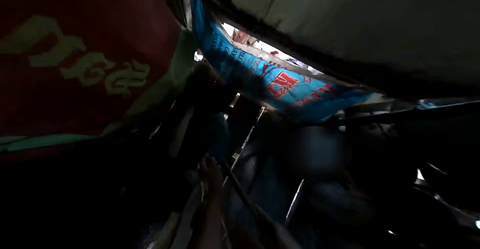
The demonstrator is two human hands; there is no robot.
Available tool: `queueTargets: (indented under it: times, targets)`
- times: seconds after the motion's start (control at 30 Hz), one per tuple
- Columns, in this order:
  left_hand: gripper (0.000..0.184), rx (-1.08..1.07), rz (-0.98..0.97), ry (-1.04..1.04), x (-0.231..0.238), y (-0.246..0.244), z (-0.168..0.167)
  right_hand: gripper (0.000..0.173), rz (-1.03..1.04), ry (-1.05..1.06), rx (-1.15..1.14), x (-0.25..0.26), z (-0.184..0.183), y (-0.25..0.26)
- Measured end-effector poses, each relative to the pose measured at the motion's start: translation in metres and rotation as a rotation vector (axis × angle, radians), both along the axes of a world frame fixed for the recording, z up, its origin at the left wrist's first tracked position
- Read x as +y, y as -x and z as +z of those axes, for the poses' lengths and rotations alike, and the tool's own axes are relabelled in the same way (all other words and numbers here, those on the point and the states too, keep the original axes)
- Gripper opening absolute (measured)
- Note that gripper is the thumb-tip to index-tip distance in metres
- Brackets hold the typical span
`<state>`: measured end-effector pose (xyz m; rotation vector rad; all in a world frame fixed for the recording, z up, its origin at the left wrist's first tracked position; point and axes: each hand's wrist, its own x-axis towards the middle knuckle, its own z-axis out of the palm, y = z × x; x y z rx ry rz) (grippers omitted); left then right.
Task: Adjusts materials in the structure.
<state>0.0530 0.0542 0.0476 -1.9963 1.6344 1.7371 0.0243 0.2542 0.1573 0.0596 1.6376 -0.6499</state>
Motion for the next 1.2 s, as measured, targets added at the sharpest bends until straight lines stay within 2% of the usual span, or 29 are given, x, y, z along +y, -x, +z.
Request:
queueTargets:
  times: [0.07,0.1,0.13,0.17,0.23,0.33,0.4,0.47,0.53,0.57,0.6,0.67,0.7,0.77,0.83,0.9,0.97,1.0,1.1,1.17,1.2]
  targets:
    - [0.041,0.068,0.054,0.097,0.012,0.002,0.045,0.039,-0.138,0.019,0.037,-0.019,-0.028,0.020]
    - [0.043,0.105,0.066,0.077,0.011,0.007,0.075,0.036,-0.180,-0.031,0.098,-0.031,-0.039,0.040]
    - [0.043,0.122,0.062,0.063,0.010,0.013,0.106,0.039,-0.130,-0.093,0.174,-0.039,-0.046,0.063]
    - [0.042,0.139,0.039,0.078,0.008,0.016,0.133,0.048,-0.077,-0.147,0.242,-0.043,-0.047,0.078]
    - [0.041,0.238,-0.039,0.158,0.002,0.013,0.176,0.067,-0.058,-0.197,0.286,-0.052,-0.025,0.081]
    - [0.041,0.385,-0.267,0.364,-0.011,-0.019,0.202,0.076,-0.067,-0.127,0.230,-0.048,0.028,0.034]
    - [0.037,0.271,-0.424,0.397,-0.025,-0.033,0.235,0.074,-0.003,-0.049,0.119,-0.048,0.051,0.009]
    - [0.033,0.094,-0.587,0.466,-0.040,-0.040,0.274,0.059,-0.008,0.030,0.009,-0.061,0.048,0.004]
    - [0.033,-0.080,-0.770,0.511,-0.057,-0.049,0.287,0.034,-0.035,0.075,-0.006,-0.088,0.032,0.020]
    - [0.036,-0.208,-0.873,0.421,-0.067,-0.050,0.295,0.032,-0.047,0.055,0.040,-0.101,0.023,0.035]
    - [0.039,-0.332,-0.981,0.319,-0.077,-0.052,0.300,0.034,-0.070,0.019,0.106,-0.108,0.009,0.052]
    - [0.041,-0.436,-1.119,0.274,-0.094,-0.071,0.294,0.041,-0.130,-0.031,0.255,-0.101,-0.031,0.079]
    - [0.043,-0.472,-1.141,0.209,-0.099,-0.077,0.298,0.050,-0.170,-0.054,0.268,-0.092,-0.029,0.088]
    - [0.046,-0.502,-1.142,0.112,-0.103,-0.089,0.307,0.069,-0.238,-0.007,0.196,-0.067,0.007,0.087]
    - [0.045,-0.532,-1.134,0.022,-0.096,-0.087,0.330,0.081,-0.288,0.044,0.073,-0.033,0.052,0.054]
    - [0.043,-0.507,-1.128,0.000,-0.086,-0.081,0.352,0.084,-0.146,0.061,-0.013,0.001,0.087,0.021]
    - [0.040,-0.443,-1.142,0.076,-0.076,-0.083,0.359,0.076,0.030,0.031,-0.024,0.025,0.096,-0.001]
    - [0.039,-0.380,-1.153,0.155,-0.073,-0.093,0.352,0.071,0.104,0.004,-0.016,0.030,0.091,-0.001]
    - [0.033,-0.196,-1.170,0.491,-0.070,-0.133,0.313,0.058,0.257,-0.171,0.105,0.023,0.060,0.042]
    - [0.030,-0.179,-1.153,0.596,-0.066,-0.136,0.307,0.068,0.368,-0.315,0.303,0.017,0.039,0.088]
    - [0.030,-0.157,-1.135,0.644,-0.063,-0.138,0.305,0.071,0.402,-0.398,0.385,0.012,0.043,0.104]
